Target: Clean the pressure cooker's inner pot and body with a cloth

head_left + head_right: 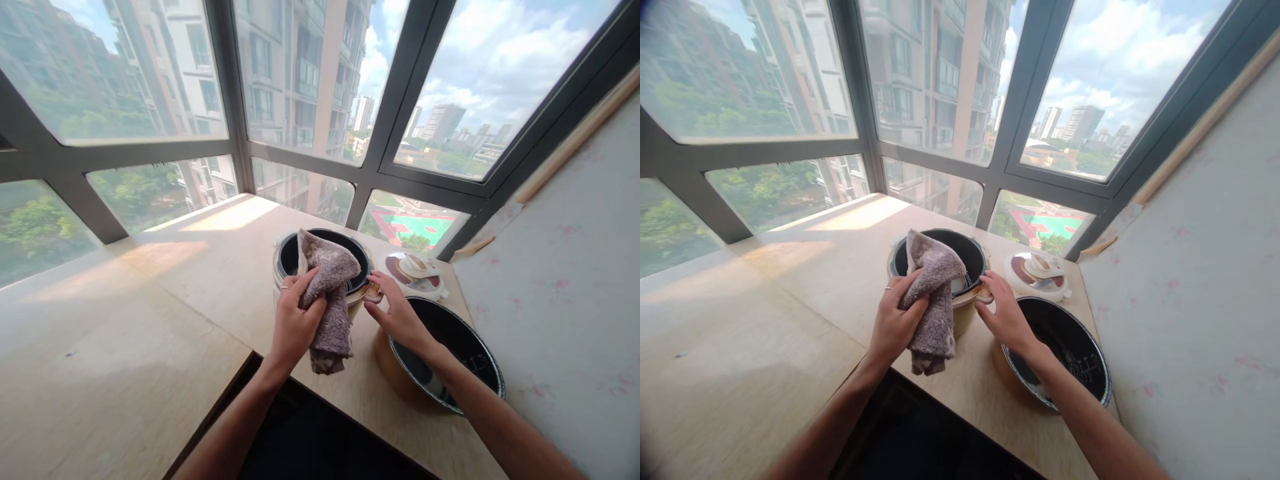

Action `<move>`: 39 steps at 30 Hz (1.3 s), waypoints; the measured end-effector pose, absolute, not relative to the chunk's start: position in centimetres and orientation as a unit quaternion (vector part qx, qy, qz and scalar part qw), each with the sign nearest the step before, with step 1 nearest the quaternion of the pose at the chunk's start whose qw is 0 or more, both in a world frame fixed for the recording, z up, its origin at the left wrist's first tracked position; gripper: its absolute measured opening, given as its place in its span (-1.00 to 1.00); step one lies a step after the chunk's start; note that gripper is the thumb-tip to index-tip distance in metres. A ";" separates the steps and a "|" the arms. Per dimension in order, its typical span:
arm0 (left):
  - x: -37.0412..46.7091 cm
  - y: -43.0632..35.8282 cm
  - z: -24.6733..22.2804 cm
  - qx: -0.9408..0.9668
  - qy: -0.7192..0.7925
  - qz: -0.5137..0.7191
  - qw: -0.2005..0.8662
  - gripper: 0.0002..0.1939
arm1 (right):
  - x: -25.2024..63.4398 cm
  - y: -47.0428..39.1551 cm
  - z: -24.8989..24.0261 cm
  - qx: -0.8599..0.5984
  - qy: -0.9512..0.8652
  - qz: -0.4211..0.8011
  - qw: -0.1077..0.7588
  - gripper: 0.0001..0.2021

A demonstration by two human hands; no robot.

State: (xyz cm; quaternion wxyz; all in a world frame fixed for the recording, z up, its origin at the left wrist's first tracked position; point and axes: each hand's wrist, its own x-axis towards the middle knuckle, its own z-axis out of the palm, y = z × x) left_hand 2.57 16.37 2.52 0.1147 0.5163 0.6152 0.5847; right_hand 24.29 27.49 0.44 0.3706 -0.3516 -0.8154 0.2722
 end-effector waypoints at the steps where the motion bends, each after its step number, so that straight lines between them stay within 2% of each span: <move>1: 3.9 16.2 2.4 0.546 0.599 0.572 0.127 -0.51 | 24.5 27.4 0.7 -0.345 -0.810 0.293 0.374 -0.49; 8: 8.6 15.7 -1.0 0.638 0.585 0.499 0.036 -0.45 | 27.4 25.6 2.0 -0.357 -0.685 0.475 0.422 -0.45; 15: 9.2 15.1 -6.4 0.694 0.557 0.456 0.029 -0.49 | 31.8 22.1 2.1 -0.397 -0.637 0.474 0.459 -0.50; 19: 7.8 14.7 -9.0 0.763 0.554 0.328 0.057 -0.46 | 34.0 19.6 2.4 -0.408 -0.618 0.469 0.480 -0.57; 23: 7.4 15.0 -8.5 0.774 0.599 0.181 0.102 -0.43 | 35.8 17.8 2.0 -0.438 -0.576 0.451 0.523 -0.63; 27: 9.5 16.3 -6.3 0.757 0.642 0.042 0.112 -0.52 | 37.6 16.8 1.2 -0.466 -0.543 0.427 0.553 -0.67; 31: 12.0 17.2 -4.6 0.752 0.653 -0.029 0.088 -0.59 | 40.3 16.2 0.0 -0.511 -0.526 0.333 0.593 -0.72; 35: 13.4 17.1 -2.8 0.763 0.644 -0.008 0.055 -0.62 | 43.3 15.7 -2.3 -0.577 -0.484 0.238 0.613 -0.63; 37: 13.9 17.4 -2.0 0.775 0.623 0.068 0.081 -0.57 | 44.4 15.7 -3.8 -0.600 -0.464 0.234 0.608 -0.55; 39: 14.5 18.3 -1.7 0.763 0.599 0.193 0.150 -0.49 | 44.9 16.0 -5.3 -0.613 -0.441 0.262 0.601 -0.47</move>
